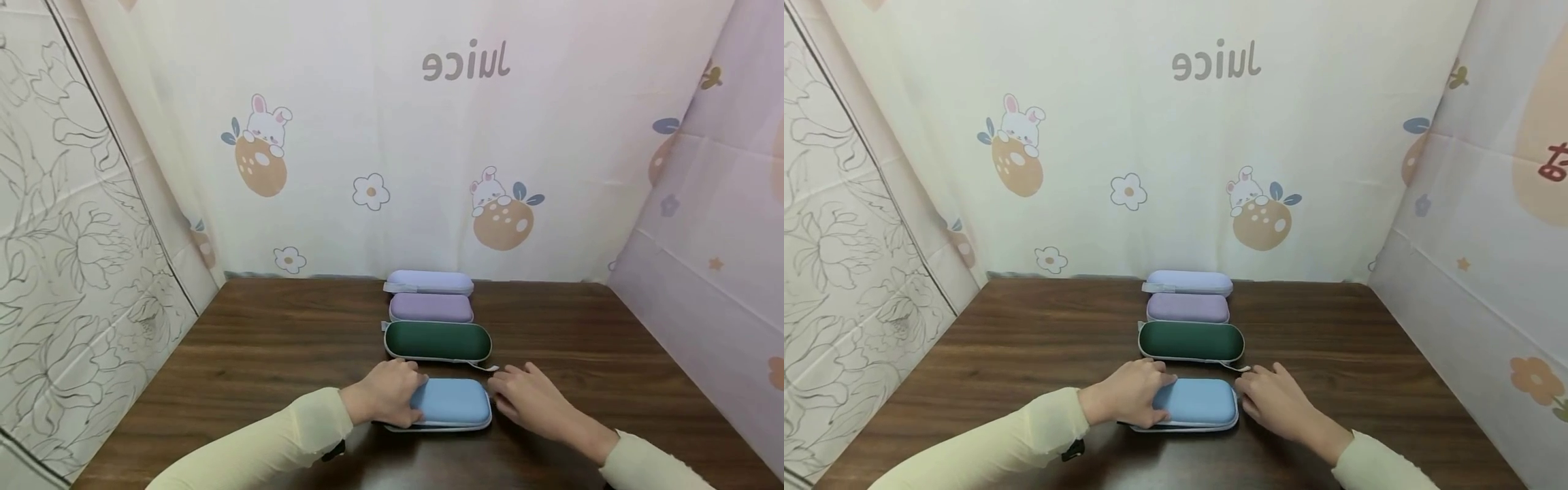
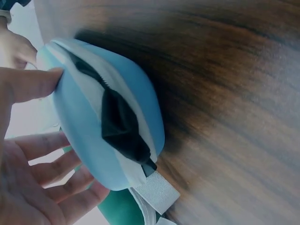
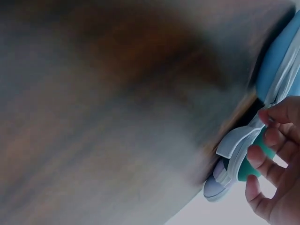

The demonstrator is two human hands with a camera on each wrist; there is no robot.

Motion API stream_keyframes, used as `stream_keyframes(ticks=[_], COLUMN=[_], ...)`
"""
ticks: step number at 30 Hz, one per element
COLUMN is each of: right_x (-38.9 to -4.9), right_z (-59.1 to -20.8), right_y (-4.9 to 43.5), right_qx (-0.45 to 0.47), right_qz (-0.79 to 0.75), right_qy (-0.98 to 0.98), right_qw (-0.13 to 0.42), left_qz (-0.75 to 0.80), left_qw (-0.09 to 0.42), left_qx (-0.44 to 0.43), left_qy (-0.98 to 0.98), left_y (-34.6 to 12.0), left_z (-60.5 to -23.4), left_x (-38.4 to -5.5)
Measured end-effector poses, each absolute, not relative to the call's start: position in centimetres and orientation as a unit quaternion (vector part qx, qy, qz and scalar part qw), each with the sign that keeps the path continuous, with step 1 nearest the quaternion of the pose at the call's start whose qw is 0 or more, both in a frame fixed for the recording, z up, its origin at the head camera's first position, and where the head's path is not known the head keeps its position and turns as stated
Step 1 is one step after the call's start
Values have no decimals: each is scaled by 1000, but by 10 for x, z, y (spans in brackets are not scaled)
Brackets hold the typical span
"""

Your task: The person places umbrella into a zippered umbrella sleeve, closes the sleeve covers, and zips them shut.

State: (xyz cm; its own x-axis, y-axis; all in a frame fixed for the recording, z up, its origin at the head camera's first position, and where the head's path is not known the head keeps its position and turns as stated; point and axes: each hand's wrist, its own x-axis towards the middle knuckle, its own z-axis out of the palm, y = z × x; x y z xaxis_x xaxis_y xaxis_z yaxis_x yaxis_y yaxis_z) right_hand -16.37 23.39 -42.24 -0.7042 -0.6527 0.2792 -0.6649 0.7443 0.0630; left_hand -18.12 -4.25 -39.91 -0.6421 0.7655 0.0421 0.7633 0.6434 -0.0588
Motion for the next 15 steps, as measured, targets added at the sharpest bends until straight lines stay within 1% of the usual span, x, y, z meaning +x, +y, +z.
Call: stream_keyframes(ticks=[5,10,13,15], right_x=[-153,-158,-164,-170], right_z=[-424,-423,-422,-422], right_y=[232,225,219,215], right_qx=[336,326,339,350], right_qz=[31,22,1,-15], right_qy=[-930,-930,-924,-918], right_qw=[147,165,178,186], left_qz=[24,21,2,-21], left_qw=[31,20,-13,-56], left_qx=[-395,-389,-411,-434], left_qy=[-918,-921,-912,-899], left_y=[-41,-43,-49,-54], left_z=[-397,-394,-389,-382], left_x=[-177,-170,-168,-167])
